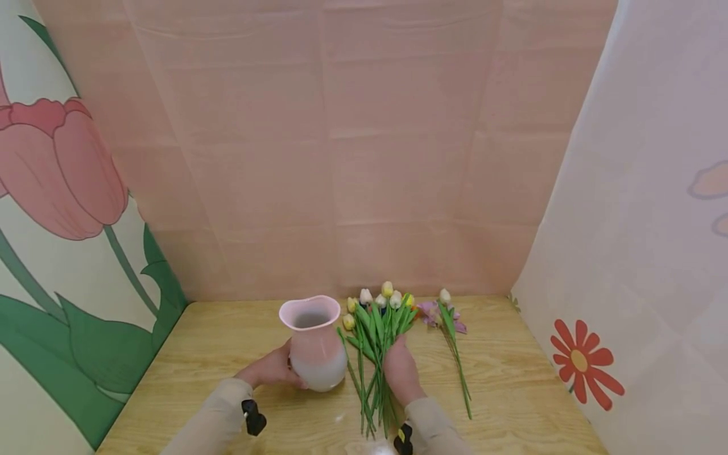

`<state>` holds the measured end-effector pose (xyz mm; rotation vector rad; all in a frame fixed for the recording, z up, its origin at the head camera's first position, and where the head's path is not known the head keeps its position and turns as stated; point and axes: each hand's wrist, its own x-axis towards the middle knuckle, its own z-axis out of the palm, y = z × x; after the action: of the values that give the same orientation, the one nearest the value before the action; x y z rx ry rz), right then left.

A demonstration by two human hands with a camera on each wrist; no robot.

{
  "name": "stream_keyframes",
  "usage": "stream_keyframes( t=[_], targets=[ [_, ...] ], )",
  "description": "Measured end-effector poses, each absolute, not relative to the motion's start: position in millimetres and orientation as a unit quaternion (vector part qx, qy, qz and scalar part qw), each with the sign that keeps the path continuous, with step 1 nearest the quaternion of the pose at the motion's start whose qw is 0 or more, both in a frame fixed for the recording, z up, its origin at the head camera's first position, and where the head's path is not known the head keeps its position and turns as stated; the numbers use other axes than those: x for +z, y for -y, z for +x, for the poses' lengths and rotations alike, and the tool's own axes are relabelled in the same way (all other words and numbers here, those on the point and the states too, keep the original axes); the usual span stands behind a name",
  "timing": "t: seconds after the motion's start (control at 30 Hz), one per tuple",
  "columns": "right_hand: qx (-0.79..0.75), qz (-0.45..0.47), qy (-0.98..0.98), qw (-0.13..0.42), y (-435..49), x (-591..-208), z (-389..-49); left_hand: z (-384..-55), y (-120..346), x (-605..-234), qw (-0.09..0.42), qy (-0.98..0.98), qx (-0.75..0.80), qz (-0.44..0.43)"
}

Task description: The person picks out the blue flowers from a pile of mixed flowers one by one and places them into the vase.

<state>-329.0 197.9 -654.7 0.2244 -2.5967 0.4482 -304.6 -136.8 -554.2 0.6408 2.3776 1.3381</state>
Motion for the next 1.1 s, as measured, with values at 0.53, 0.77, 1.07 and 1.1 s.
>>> stream_keyframes(
  t=[0.53, 0.77, 1.07, 1.1],
  targets=[
    [0.264, 0.038, 0.928, 0.259, -207.0, -540.5, -292.4, -306.5, 136.7, -558.7, 0.168, -0.839, 0.461, 0.236],
    [0.219, 0.116, 0.877, 0.412, -216.3, -521.9, -296.3, -306.1, 136.1, -558.6, 0.165, -0.838, 0.465, 0.232],
    [0.218, 0.129, 0.850, 0.462, -227.7, -497.3, -293.2, -301.5, 134.8, -551.9, 0.164, -0.836, 0.472, 0.228],
    [0.218, 0.128, 0.848, 0.467, -230.3, -495.6, -293.6, -301.3, 134.9, -551.7, 0.164, -0.835, 0.473, 0.228]
  ],
)
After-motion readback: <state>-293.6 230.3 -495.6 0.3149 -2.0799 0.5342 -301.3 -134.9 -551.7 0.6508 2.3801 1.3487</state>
